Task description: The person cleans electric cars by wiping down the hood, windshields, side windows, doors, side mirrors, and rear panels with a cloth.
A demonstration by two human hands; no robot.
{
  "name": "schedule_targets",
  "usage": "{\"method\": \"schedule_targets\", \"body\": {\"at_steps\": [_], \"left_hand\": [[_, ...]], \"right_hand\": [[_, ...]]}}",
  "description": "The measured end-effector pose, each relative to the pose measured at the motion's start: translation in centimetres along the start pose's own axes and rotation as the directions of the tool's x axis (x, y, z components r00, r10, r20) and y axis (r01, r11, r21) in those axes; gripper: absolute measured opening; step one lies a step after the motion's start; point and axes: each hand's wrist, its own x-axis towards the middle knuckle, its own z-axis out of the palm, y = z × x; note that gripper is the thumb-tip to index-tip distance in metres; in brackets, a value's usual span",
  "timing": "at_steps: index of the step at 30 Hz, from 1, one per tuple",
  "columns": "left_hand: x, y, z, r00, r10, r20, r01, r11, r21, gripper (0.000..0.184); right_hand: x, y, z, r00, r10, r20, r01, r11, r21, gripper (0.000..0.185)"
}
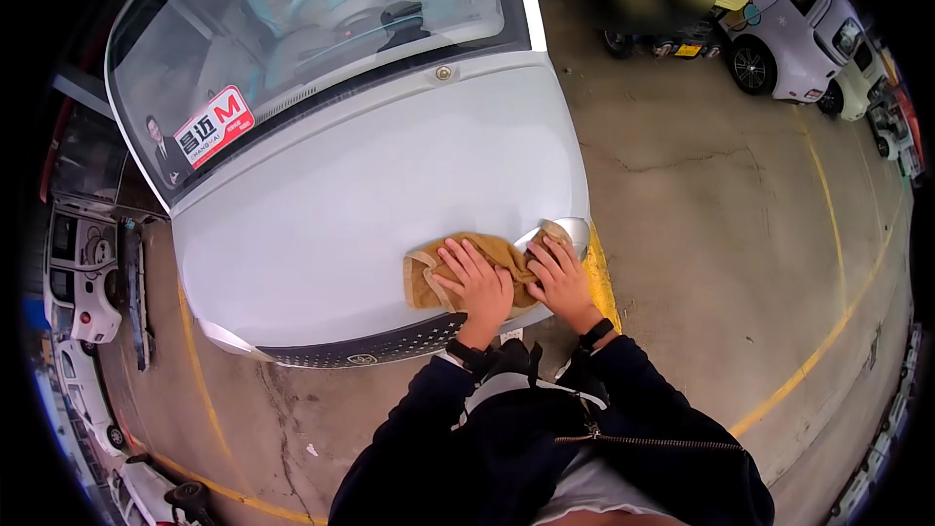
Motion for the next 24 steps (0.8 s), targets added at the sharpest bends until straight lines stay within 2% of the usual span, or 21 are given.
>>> {"method": "schedule_targets", "body": {"at_steps": [1,3,5,9,12,17,23,24], "left_hand": [[0.2,0.3,-0.3,1.000,-0.006,0.005,0.006,1.000,0.016,0.079],[0.7,1.4,-0.8,0.998,0.048,0.049,-0.043,0.994,-0.097,0.079],[0.9,2.1,-1.1,0.997,0.035,0.062,-0.029,0.995,-0.090,0.078],[1.2,3.8,-1.0,0.999,-0.016,0.045,0.018,0.999,-0.042,0.076],[1.3,5.2,-1.1,0.998,-0.062,0.008,0.062,0.998,0.026,0.074],[1.9,9.6,0.3,0.983,-0.172,-0.067,0.179,0.975,0.128,0.072],[1.8,15.4,1.8,0.966,-0.242,-0.093,0.258,0.930,0.263,0.071],[1.9,16.4,2.1,0.964,-0.238,-0.123,0.267,0.886,0.380,0.070]], "right_hand": [[-0.3,0.6,-0.1,0.999,0.029,-0.029,-0.029,1.000,-0.011,0.035],[-0.8,1.8,-0.3,0.999,0.045,-0.028,-0.045,0.999,0.001,0.034],[-0.7,2.4,-0.2,0.998,0.053,-0.027,-0.053,0.999,0.005,0.034],[-0.3,4.8,-0.3,0.998,-0.065,-0.007,0.065,0.998,0.025,0.039],[-0.1,6.7,0.3,0.978,-0.203,-0.039,0.206,0.974,0.098,0.045],[0.8,11.7,0.1,0.947,-0.316,-0.056,0.320,0.923,0.215,0.045],[0.0,17.6,-0.8,0.937,-0.330,0.112,0.268,0.888,0.373,0.043],[-0.3,18.9,-1.1,0.939,-0.264,0.218,0.144,0.882,0.449,0.040]]}}
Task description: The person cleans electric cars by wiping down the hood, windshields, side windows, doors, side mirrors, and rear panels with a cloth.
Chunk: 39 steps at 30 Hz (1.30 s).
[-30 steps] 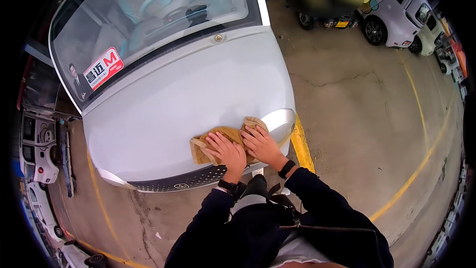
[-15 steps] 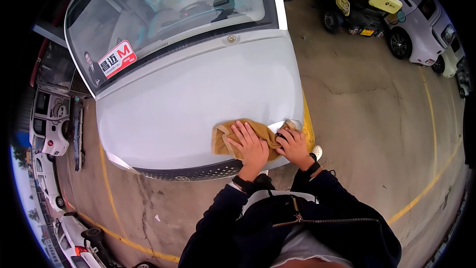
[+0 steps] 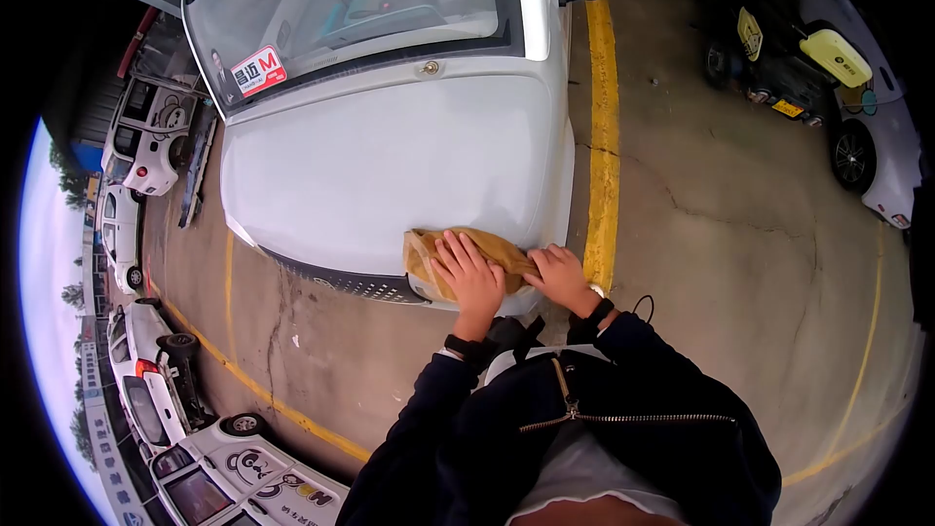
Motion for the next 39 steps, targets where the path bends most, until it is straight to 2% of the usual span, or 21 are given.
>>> {"method": "schedule_targets", "body": {"at_steps": [1,3,4,5,7,8,9,12,13,15,18,20,23,24,28,30,31,33,36,38,39], "left_hand": [[-0.3,0.8,-0.1,1.000,-0.010,-0.003,0.010,1.000,0.008,0.070],[-0.1,2.0,-0.2,0.995,-0.025,0.099,0.012,0.991,0.135,0.069],[0.2,2.4,-0.3,0.997,-0.044,0.065,0.042,0.999,0.027,0.067],[0.3,2.7,-0.5,0.996,-0.054,0.067,0.052,0.998,0.030,0.067],[1.2,3.4,-1.5,0.989,-0.050,0.141,0.069,0.989,-0.133,0.067],[1.5,3.3,-1.6,0.994,-0.027,0.107,0.051,0.972,-0.231,0.068],[2.0,3.2,-1.7,0.995,-0.026,0.101,0.049,0.972,-0.231,0.068],[3.3,2.7,-2.2,0.992,0.117,0.054,-0.089,0.925,-0.371,0.060],[3.8,2.7,-2.4,0.992,0.115,0.055,-0.086,0.922,-0.377,0.060],[4.8,2.6,-2.5,0.937,0.318,0.145,-0.235,0.880,-0.413,0.058],[6.1,3.6,-1.7,0.929,0.354,0.110,-0.274,0.855,-0.441,0.056],[7.1,4.5,-1.3,0.940,0.332,0.075,-0.273,0.868,-0.414,0.055],[7.8,5.7,0.0,0.970,0.241,0.033,-0.211,0.902,-0.376,0.054],[8.0,5.9,0.4,0.982,0.188,0.023,-0.167,0.917,-0.361,0.053],[8.4,7.0,1.6,0.993,0.112,-0.022,-0.113,0.953,-0.282,0.054],[9.5,7.1,2.0,0.996,0.088,-0.032,-0.094,0.962,-0.256,0.050],[9.7,7.7,1.8,0.997,0.070,-0.045,-0.079,0.965,-0.249,0.048],[11.8,8.6,1.6,0.997,-0.036,-0.068,0.014,0.957,-0.289,0.048],[17.9,10.2,0.7,0.966,-0.240,-0.093,0.188,0.905,-0.381,0.052],[23.2,11.2,0.3,0.939,-0.302,-0.167,0.167,0.821,-0.545,0.056],[25.8,11.6,0.3,0.933,-0.277,-0.228,0.108,0.822,-0.560,0.062]], "right_hand": [[-0.6,0.9,-0.6,0.992,0.099,0.075,-0.106,0.990,0.097,0.038],[-1.6,2.1,-1.9,0.997,0.060,0.047,-0.065,0.992,0.111,0.036],[-2.1,2.8,-2.6,0.999,0.035,0.027,-0.038,0.992,0.119,0.034],[-2.5,3.4,-3.3,0.999,0.027,0.033,-0.031,0.992,0.122,0.034],[-3.1,4.5,-4.6,0.999,0.030,0.011,-0.032,0.986,0.163,0.034],[-3.3,5.2,-5.3,1.000,0.026,0.008,-0.027,0.987,0.161,0.034],[-3.4,5.8,-6.3,0.999,0.033,-0.006,-0.032,0.986,0.161,0.034],[-3.4,7.2,-9.2,0.998,0.042,-0.040,-0.036,0.989,0.143,0.035],[-3.4,7.6,-10.2,0.998,0.036,-0.055,-0.029,0.992,0.121,0.035],[-3.7,8.6,-10.8,0.998,0.038,-0.059,-0.033,0.995,0.093,0.036],[-3.5,9.7,-11.4,0.998,0.052,-0.033,-0.049,0.995,0.088,0.042],[-2.7,10.0,-12.6,0.992,0.009,0.125,-0.013,1.000,0.029,0.051],[-1.5,11.5,-12.9,0.975,-0.054,0.213,0.070,0.995,-0.065,0.057],[-0.5,12.2,-13.3,0.972,-0.063,0.228,0.070,0.997,-0.024,0.051],[5.1,16.2,-13.8,0.966,-0.162,0.202,0.166,0.986,-0.005,0.049],[9.4,17.7,-15.2,0.945,-0.291,0.151,0.299,0.954,-0.037,0.052],[11.5,17.9,-16.4,0.935,-0.301,0.188,0.314,0.948,-0.045,0.052],[16.8,18.1,-18.3,0.886,-0.420,0.194,0.449,0.883,-0.136,0.056],[24.7,17.9,-21.4,0.814,-0.580,0.039,0.559,0.762,-0.326,0.057],[30.1,17.0,-23.9,0.760,-0.641,-0.104,0.552,0.722,-0.416,0.053],[32.7,16.5,-24.9,0.728,-0.659,-0.192,0.534,0.719,-0.444,0.051]]}}
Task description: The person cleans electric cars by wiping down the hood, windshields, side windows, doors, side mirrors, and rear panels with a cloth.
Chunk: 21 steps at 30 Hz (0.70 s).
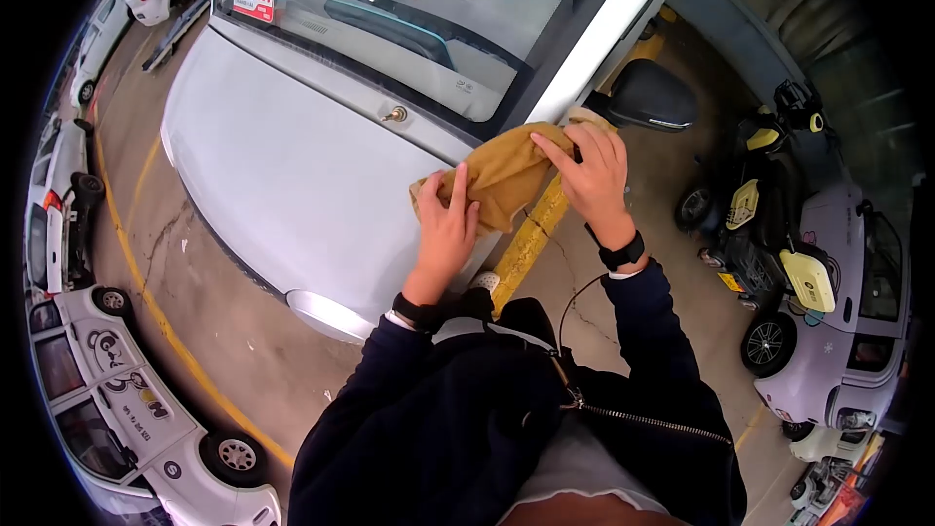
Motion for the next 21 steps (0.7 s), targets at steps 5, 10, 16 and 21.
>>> {"method": "schedule_targets", "body": {"at_steps": [5,10,16,21], "left_hand": [[7.5,3.0,5.1,1.000,0.016,0.017,-0.018,0.990,0.141,0.056],[6.2,3.2,7.9,0.983,-0.057,-0.174,0.096,0.970,0.224,0.058],[1.5,0.4,5.3,0.999,0.019,0.032,-0.031,0.915,0.401,0.066],[-0.3,0.0,3.8,0.998,-0.002,0.066,-0.020,0.942,0.336,0.061]], "right_hand": [[10.5,5.6,2.4,0.950,-0.031,-0.310,-0.008,0.992,-0.124,0.040],[9.2,4.6,6.3,0.975,0.037,-0.217,-0.068,0.989,-0.134,0.024],[-0.5,-3.6,9.7,0.994,-0.110,-0.011,0.109,0.965,0.237,0.025],[-2.1,-5.0,9.3,0.996,0.015,0.092,-0.050,0.916,0.398,0.025]]}}
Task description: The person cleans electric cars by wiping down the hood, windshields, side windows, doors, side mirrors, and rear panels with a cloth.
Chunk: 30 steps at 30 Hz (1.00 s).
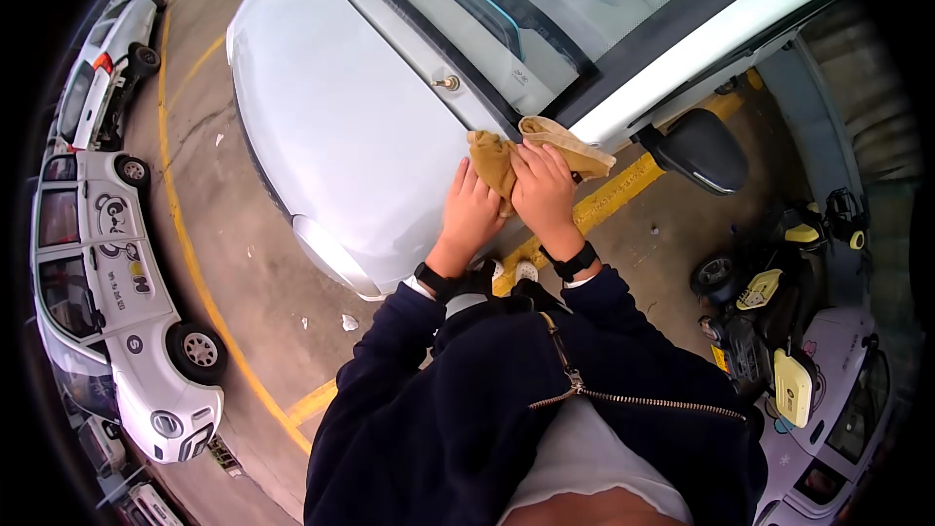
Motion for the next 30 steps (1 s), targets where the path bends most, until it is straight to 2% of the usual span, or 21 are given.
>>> {"method": "schedule_targets", "body": {"at_steps": [7,10,11,12,13,16,18,19,21,22,25,28,30], "left_hand": [[-0.2,3.1,0.6,0.985,-0.162,-0.055,0.163,0.987,0.002,0.062],[0.1,2.9,0.5,0.963,-0.247,-0.108,0.228,0.960,-0.164,0.063],[0.0,2.4,0.3,0.961,-0.250,-0.115,0.230,0.959,-0.163,0.063],[0.1,2.0,-0.4,0.972,-0.228,-0.052,0.219,0.966,-0.136,0.062],[0.4,1.6,-1.1,0.978,-0.207,0.007,0.206,0.972,-0.110,0.061],[1.7,1.3,-1.8,0.967,-0.254,-0.006,0.252,0.963,-0.093,0.057],[2.7,1.6,-0.8,0.960,-0.272,-0.059,0.262,0.955,-0.139,0.056],[3.4,1.5,-0.3,0.953,-0.284,-0.108,0.263,0.948,-0.178,0.054],[3.4,1.2,0.2,0.961,-0.255,-0.108,0.238,0.960,-0.150,0.053],[3.2,1.1,0.3,0.966,-0.239,-0.097,0.221,0.961,-0.166,0.053],[2.3,0.7,0.3,0.983,-0.186,0.003,0.183,0.965,-0.187,0.050],[1.3,1.2,0.0,0.979,-0.184,-0.088,0.153,0.948,-0.278,0.044],[-0.1,2.4,0.5,0.989,-0.143,-0.049,0.122,0.946,-0.301,0.042]], "right_hand": [[0.7,2.5,-2.1,0.957,-0.251,0.144,0.242,0.967,0.075,0.031],[3.3,3.2,-2.4,0.922,-0.322,0.217,0.306,0.946,0.103,0.034],[4.2,3.0,-2.4,0.900,-0.351,0.259,0.336,0.936,0.101,0.035],[5.8,2.4,-2.9,0.919,-0.308,0.246,0.278,0.949,0.149,0.037],[7.5,2.0,-2.9,0.917,-0.315,0.246,0.286,0.947,0.146,0.037],[12.8,2.0,-0.9,0.908,-0.377,0.185,0.374,0.926,0.052,0.036],[15.2,2.4,1.6,0.876,-0.400,0.270,0.425,0.905,-0.036,0.035],[15.1,2.4,2.4,0.882,-0.392,0.260,0.417,0.908,-0.045,0.035],[14.5,2.8,4.6,0.784,-0.460,0.418,0.550,0.827,-0.121,0.036],[13.6,2.6,5.2,0.779,-0.462,0.424,0.574,0.798,-0.185,0.035],[11.0,1.8,3.6,0.842,-0.401,0.361,0.474,0.870,-0.139,0.034],[7.9,0.8,0.7,0.896,-0.287,0.338,0.328,0.942,-0.069,0.031],[5.3,1.0,-0.9,0.915,-0.226,0.333,0.249,0.968,-0.029,0.029]]}}
